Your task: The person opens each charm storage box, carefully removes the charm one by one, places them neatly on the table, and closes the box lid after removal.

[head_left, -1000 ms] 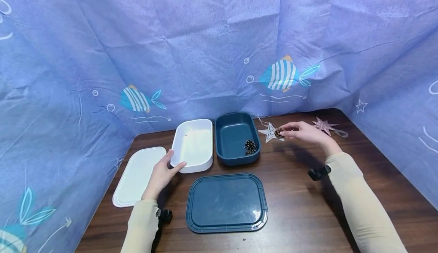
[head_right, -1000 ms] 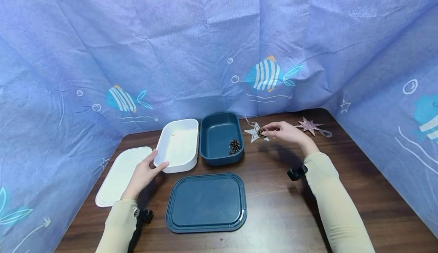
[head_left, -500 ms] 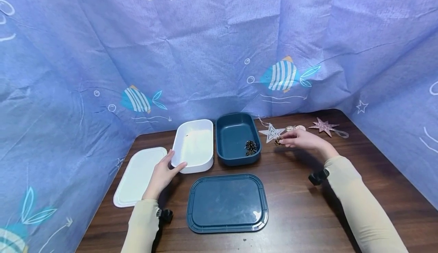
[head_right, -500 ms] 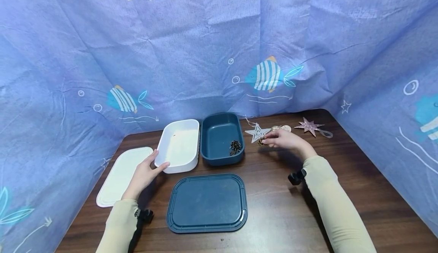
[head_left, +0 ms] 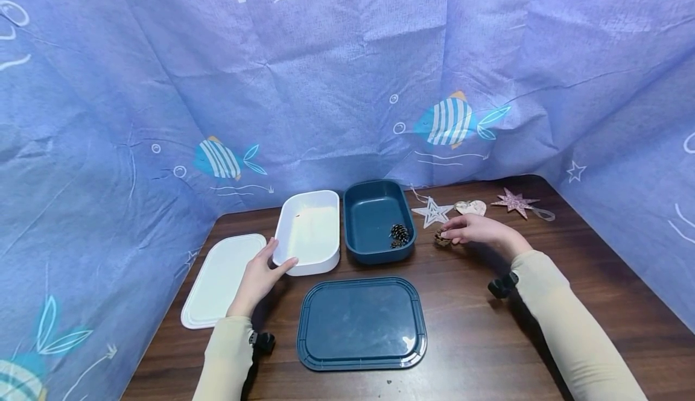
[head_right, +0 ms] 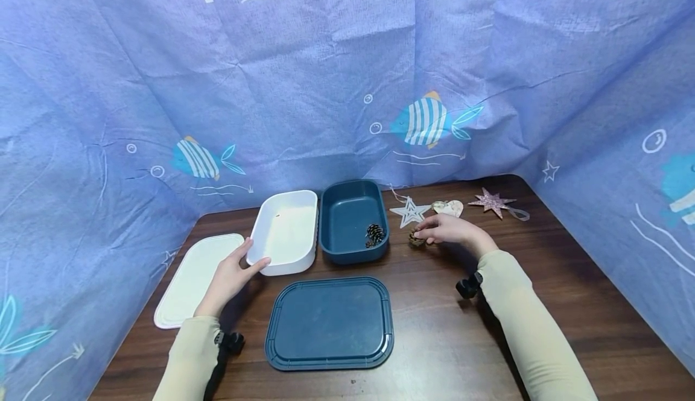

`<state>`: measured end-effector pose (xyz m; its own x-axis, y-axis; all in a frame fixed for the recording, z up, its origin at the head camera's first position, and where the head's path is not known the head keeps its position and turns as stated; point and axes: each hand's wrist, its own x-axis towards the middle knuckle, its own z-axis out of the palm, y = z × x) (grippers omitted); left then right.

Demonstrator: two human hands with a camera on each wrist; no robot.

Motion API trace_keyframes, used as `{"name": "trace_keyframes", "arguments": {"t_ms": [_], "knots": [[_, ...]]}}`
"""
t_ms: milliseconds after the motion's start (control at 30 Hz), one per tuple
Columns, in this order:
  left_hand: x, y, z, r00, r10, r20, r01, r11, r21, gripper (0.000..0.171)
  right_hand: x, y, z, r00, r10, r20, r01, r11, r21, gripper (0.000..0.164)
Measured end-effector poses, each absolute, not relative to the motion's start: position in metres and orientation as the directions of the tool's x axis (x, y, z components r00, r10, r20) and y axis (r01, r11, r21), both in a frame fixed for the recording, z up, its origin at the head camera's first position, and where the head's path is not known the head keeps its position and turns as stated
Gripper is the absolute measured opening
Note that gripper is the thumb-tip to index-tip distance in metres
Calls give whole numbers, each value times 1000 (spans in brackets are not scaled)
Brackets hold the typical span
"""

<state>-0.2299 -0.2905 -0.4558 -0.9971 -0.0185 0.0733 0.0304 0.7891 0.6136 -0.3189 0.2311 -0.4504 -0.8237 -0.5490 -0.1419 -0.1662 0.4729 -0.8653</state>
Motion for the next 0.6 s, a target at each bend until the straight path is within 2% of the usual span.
{"name": "trace_keyframes", "arguments": {"t_ms": [233, 600], "knots": [[-230, -291, -458, -997, -14, 78, 36, 799, 600, 106, -317, 229, -451, -835, -513, -198, -117, 518, -848, 56], [-228, -291, -456, -997, -16, 78, 34, 800, 599, 107, -315, 224, -449, -817, -547, -182, -186, 549, -815, 42]]}}
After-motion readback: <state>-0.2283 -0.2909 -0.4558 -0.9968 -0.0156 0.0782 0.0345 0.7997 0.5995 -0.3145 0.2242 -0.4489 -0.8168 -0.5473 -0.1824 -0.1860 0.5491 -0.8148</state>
